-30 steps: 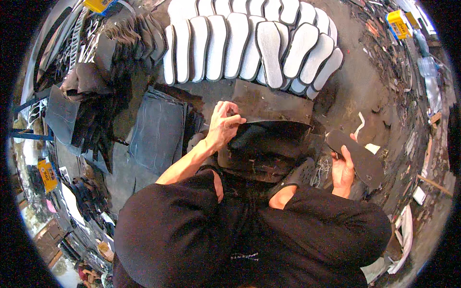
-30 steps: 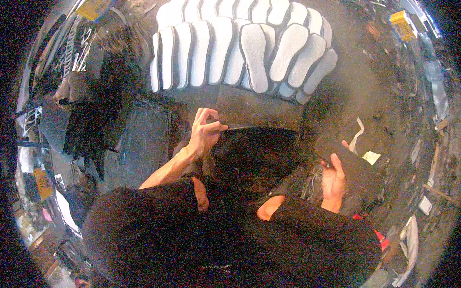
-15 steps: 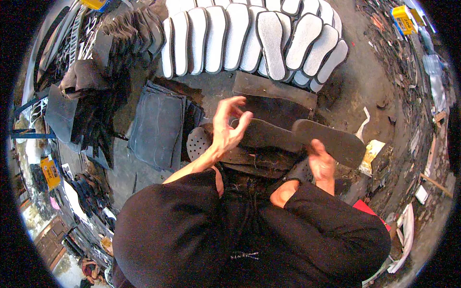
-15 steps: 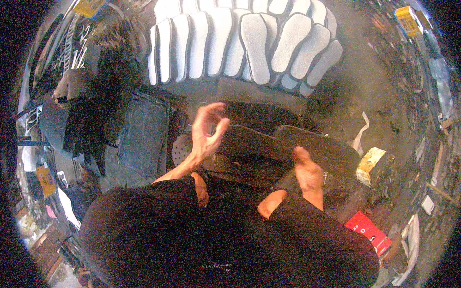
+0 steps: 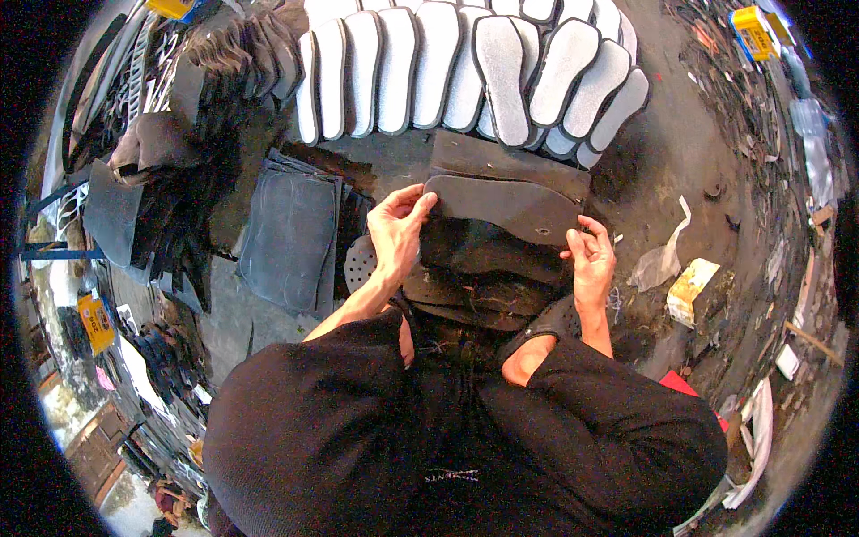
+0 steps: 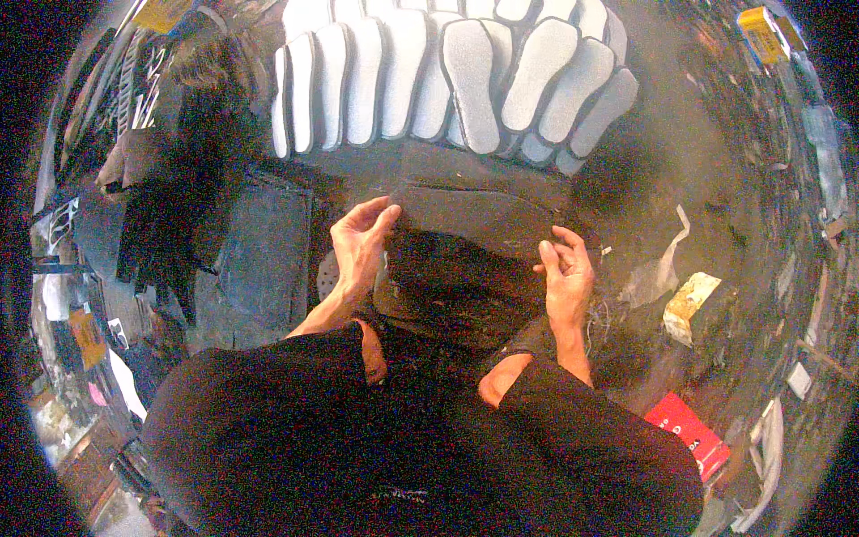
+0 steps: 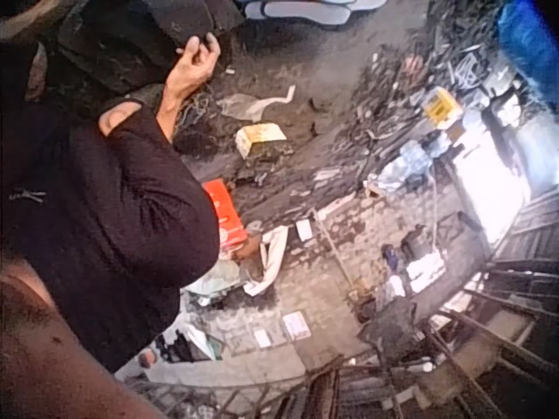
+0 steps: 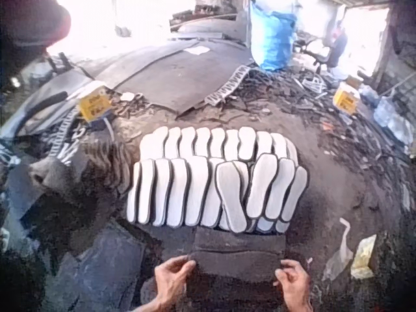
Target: The person sits on the floor and repeatedly picks up white shoe insoles, places them onto a stack of dark insoles, and adjusts the stack. The person also briefly uses a knife to trim a dark insole. The insoles are handled one at a time and stacked in a pile.
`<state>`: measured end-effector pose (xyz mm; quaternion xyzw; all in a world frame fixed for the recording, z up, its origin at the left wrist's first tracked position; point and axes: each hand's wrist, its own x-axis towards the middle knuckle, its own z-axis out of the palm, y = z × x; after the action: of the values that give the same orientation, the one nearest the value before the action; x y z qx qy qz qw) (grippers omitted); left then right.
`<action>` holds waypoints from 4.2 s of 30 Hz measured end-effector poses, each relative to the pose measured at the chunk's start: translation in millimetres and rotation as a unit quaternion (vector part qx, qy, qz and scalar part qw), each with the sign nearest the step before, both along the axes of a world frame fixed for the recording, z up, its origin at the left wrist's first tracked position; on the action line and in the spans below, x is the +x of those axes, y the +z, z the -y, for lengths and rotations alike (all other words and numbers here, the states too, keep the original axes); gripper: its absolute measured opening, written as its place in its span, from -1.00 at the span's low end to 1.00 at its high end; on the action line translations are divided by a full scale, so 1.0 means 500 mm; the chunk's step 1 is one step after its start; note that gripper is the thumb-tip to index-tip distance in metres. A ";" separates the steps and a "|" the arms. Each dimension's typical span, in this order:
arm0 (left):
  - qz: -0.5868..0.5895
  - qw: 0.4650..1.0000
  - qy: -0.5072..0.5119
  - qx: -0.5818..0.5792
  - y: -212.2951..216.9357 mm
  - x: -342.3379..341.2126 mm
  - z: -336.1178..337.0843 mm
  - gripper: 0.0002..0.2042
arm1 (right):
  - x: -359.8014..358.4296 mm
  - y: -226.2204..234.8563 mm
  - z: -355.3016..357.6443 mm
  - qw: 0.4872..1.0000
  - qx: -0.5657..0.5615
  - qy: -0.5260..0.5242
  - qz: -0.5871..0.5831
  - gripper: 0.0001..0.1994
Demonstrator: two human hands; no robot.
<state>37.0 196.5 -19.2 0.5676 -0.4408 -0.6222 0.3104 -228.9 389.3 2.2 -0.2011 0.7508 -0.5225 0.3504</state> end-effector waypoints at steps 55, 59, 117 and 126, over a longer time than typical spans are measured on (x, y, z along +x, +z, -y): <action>-0.169 0.834 -0.395 -0.347 0.299 0.079 0.037 -0.73 | -0.060 0.162 0.015 0.952 0.020 -0.070 0.296 -0.19; -0.164 0.647 -0.538 -0.516 0.273 0.072 0.048 -0.54 | -0.119 0.143 0.066 0.970 -0.035 -0.064 0.231 -0.39; 0.008 0.930 -0.367 -0.020 0.371 0.223 0.108 -0.63 | 0.066 0.063 -0.094 0.945 -0.010 0.117 0.305 -0.56; -0.212 0.706 -0.645 -0.201 0.405 -0.070 0.099 -0.80 | 0.073 0.035 -0.067 0.845 -0.064 0.127 0.515 -0.25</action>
<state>2.1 147.2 183.3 -0.0775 -0.7369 -0.6711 0.0256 -192.2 423.0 19.8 -0.0182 0.3953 -0.5488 0.7364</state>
